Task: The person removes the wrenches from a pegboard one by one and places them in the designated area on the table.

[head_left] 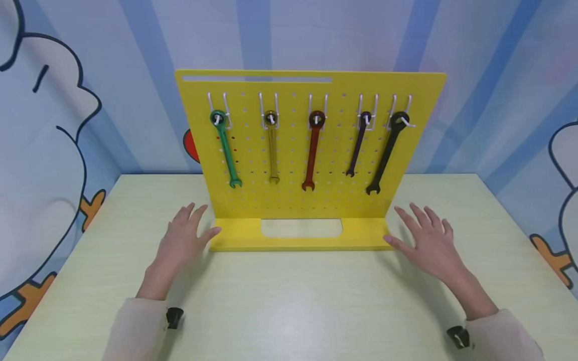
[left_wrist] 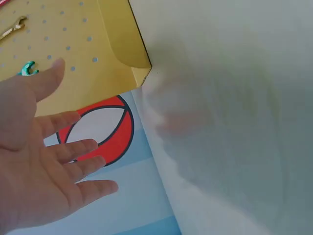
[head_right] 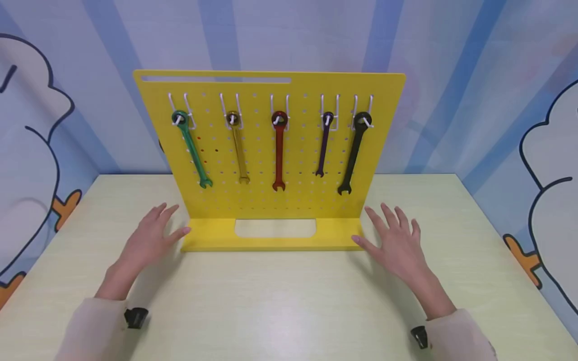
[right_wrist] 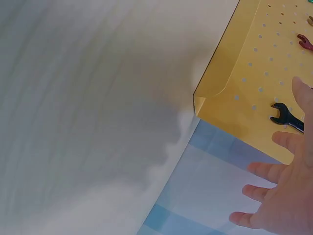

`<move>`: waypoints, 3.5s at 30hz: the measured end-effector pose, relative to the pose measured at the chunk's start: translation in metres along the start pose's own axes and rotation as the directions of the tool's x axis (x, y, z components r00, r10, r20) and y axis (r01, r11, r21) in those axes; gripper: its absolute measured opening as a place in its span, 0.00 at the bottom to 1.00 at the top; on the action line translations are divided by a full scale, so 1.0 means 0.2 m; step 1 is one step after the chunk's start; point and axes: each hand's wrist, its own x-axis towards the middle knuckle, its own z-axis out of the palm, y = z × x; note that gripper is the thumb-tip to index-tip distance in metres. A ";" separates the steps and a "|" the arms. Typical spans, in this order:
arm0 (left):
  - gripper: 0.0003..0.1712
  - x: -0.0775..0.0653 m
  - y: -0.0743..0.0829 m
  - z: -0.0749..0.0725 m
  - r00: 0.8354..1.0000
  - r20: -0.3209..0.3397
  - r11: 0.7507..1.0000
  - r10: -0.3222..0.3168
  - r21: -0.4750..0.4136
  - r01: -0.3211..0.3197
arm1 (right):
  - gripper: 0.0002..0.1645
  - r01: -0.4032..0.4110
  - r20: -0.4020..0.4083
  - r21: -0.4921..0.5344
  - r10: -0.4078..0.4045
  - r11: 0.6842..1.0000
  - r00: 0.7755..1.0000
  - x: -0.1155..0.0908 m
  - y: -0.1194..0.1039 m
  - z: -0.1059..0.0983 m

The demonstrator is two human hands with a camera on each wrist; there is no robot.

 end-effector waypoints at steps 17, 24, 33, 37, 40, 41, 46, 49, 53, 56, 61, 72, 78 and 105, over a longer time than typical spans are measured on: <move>0.25 0.26 0.02 -0.15 0.992 -0.078 0.896 -0.099 -0.440 0.055 | 0.42 -0.007 0.029 0.230 0.001 0.973 1.000 0.04 -0.01 -0.05; 0.20 0.30 0.03 -0.16 0.984 -0.077 0.827 -0.164 -0.555 0.094 | 0.40 -0.021 0.084 0.333 -0.008 0.943 0.996 0.11 -0.02 -0.16; 0.19 0.32 0.03 -0.15 0.977 -0.069 0.808 -0.200 -0.576 0.125 | 0.34 0.004 0.095 0.506 -0.061 0.862 0.994 0.26 -0.10 -0.33; 0.20 0.33 0.03 -0.15 0.977 -0.059 0.800 -0.203 -0.585 0.132 | 0.31 -0.042 0.077 0.551 -0.001 0.833 0.997 0.32 -0.14 -0.40; 0.21 0.33 0.03 -0.15 0.975 -0.052 0.791 -0.216 -0.595 0.143 | 0.30 -0.099 0.073 0.582 0.069 0.807 0.995 0.35 -0.17 -0.44; 0.21 0.33 0.03 -0.15 0.974 -0.051 0.789 -0.219 -0.597 0.146 | 0.30 -0.115 0.072 0.596 0.090 0.795 0.993 0.37 -0.18 -0.45; 0.22 0.37 -0.03 -0.11 0.975 -0.055 0.762 -0.216 -0.634 0.133 | 0.27 -0.149 0.058 0.644 0.146 0.750 0.988 0.42 -0.21 -0.48; 0.23 0.42 -0.11 -0.07 0.976 -0.060 0.733 -0.208 -0.670 0.115 | 0.26 -0.156 0.046 0.659 0.167 0.736 0.985 0.44 -0.22 -0.48; 0.23 0.39 -0.08 -0.09 0.976 -0.065 0.753 -0.206 -0.648 0.115 | 0.24 -0.153 0.032 0.677 0.179 0.720 0.983 0.47 -0.22 -0.47; 0.22 0.35 0.00 -0.13 0.976 -0.060 0.780 -0.210 -0.612 0.130 | 0.22 -0.155 0.029 0.679 0.184 0.717 0.982 0.49 -0.22 -0.46; 0.22 0.36 -0.02 -0.12 0.972 -0.067 0.779 -0.224 -0.611 0.137 | 0.16 -0.168 0.045 0.680 0.188 0.714 0.981 0.50 -0.22 -0.45; 0.22 0.36 -0.01 -0.12 0.969 -0.062 0.780 -0.238 -0.607 0.152 | 0.09 -0.133 0.017 0.717 0.173 0.684 0.985 0.48 -0.21 -0.46; 0.20 0.34 0.02 -0.14 0.971 -0.056 0.789 -0.234 -0.594 0.156 | 0.09 -0.137 0.014 0.698 0.178 0.702 0.984 0.45 -0.22 -0.48; 0.19 0.34 0.01 -0.15 0.974 -0.053 0.795 -0.220 -0.589 0.148 | 0.12 -0.105 0.036 0.622 0.105 0.776 0.994 0.27 -0.28 -0.61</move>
